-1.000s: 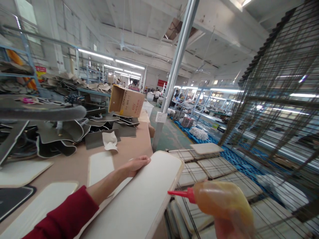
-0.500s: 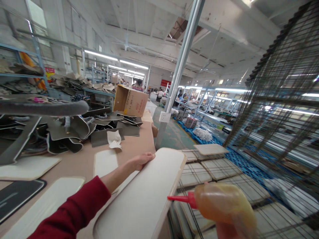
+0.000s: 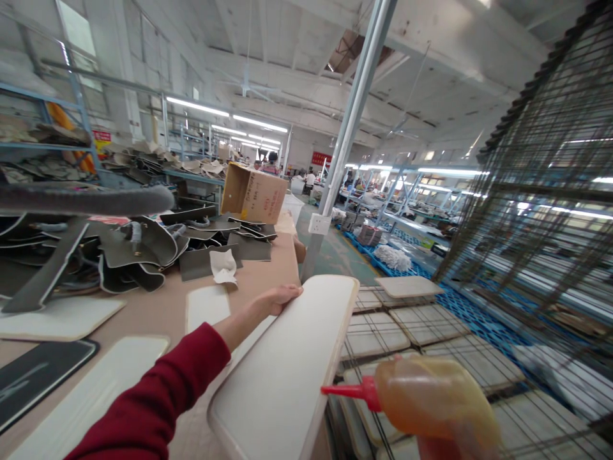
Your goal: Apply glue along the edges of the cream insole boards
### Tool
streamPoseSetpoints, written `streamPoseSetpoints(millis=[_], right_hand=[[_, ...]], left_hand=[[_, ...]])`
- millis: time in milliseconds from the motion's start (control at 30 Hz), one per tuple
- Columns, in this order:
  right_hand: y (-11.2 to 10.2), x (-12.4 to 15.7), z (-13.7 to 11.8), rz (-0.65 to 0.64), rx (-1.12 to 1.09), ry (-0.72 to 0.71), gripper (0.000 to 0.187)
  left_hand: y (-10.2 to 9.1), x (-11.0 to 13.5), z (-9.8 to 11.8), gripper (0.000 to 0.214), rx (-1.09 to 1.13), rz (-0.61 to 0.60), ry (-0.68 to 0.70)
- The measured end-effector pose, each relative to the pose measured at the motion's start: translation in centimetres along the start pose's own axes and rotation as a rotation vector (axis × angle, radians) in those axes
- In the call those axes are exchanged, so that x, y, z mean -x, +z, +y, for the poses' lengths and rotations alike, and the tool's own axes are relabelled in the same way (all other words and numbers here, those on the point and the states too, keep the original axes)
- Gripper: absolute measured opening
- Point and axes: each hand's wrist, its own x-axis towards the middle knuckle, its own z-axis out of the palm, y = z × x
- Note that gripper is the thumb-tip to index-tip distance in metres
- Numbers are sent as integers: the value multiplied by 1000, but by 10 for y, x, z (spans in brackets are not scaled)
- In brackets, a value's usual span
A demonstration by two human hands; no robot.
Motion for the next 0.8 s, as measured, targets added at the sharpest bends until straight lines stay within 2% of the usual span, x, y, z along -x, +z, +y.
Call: streamPoseSetpoints(millis=[167,333,433,567,700,800], right_hand=[[-2,2,0,-29,15,41,63],[-9,3,4,-41,77,-8,62],[-6,5,3,-47,77,58,60],[-2,11,2,-18,71,98,56],[-2,15,3,20,95,63,48],[-6,14,4,6,108,49,50]], left_hand=[[-2,-5,4,27,2,-7,-10],[-3,-8,8,24,4,2,-18],[-5,-10,8,23,6,19,-19],[-7,-13,8,28,10,33,-24],[-11,-14,7,34,22,47,-15],[-16,-15,6,34,40,58,-3]])
